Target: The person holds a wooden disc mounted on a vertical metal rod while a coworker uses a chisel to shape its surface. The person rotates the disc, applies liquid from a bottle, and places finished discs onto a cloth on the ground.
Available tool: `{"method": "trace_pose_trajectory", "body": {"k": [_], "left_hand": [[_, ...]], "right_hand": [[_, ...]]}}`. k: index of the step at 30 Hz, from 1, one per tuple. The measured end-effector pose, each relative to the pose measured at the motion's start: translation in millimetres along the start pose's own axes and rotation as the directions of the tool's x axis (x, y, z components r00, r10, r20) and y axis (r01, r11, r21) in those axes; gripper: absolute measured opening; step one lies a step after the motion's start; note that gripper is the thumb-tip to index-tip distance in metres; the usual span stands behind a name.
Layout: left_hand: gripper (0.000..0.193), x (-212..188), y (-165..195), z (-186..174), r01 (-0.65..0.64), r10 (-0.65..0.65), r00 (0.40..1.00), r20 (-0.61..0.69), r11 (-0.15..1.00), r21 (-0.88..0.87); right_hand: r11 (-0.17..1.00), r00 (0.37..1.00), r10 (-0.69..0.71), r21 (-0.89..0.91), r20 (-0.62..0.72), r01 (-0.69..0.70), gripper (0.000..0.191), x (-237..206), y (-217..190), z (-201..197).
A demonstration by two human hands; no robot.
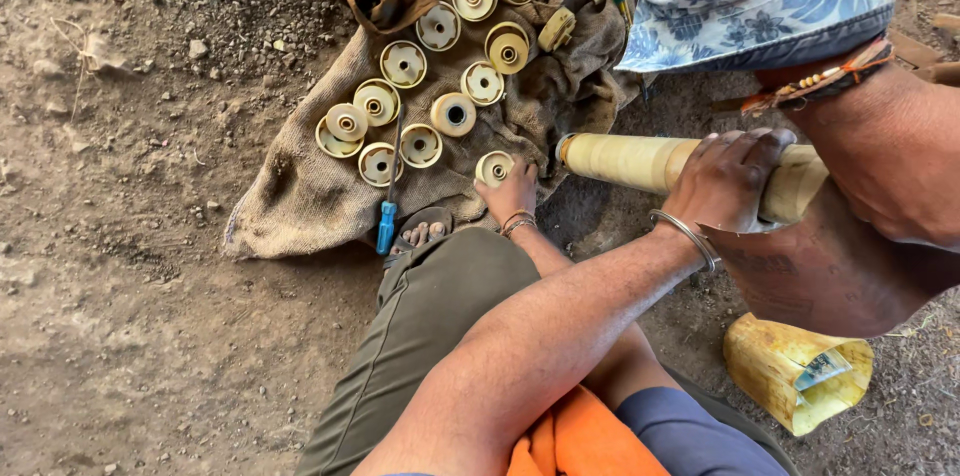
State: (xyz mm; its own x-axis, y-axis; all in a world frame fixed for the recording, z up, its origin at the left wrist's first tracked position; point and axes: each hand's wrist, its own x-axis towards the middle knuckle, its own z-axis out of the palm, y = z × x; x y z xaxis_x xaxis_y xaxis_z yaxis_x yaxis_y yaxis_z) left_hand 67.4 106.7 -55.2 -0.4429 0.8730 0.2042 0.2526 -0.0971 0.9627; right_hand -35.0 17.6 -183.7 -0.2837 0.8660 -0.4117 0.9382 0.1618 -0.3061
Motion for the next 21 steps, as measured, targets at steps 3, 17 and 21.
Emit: {"method": "trace_pose_trajectory", "body": {"k": [3,17,21], "left_hand": [[0.099,2,1,0,-0.02,0.02,1.0,0.006,0.999,0.041],[0.08,2,3,-1,-0.077,0.076,0.997,0.02,0.994,0.075],[0.095,3,10,-9,-0.043,0.043,0.996,0.077,0.999,-0.009]], "right_hand": [[0.99,0.992,0.047,0.135,-0.117,-0.031,0.089,18,-12,-16],[0.936,0.95,0.219,0.324,-0.224,-0.139,0.092,147,-6,-62],[0.96,0.964,0.17,0.255,-0.203,-0.115,0.087,132,-8,-61]]}}
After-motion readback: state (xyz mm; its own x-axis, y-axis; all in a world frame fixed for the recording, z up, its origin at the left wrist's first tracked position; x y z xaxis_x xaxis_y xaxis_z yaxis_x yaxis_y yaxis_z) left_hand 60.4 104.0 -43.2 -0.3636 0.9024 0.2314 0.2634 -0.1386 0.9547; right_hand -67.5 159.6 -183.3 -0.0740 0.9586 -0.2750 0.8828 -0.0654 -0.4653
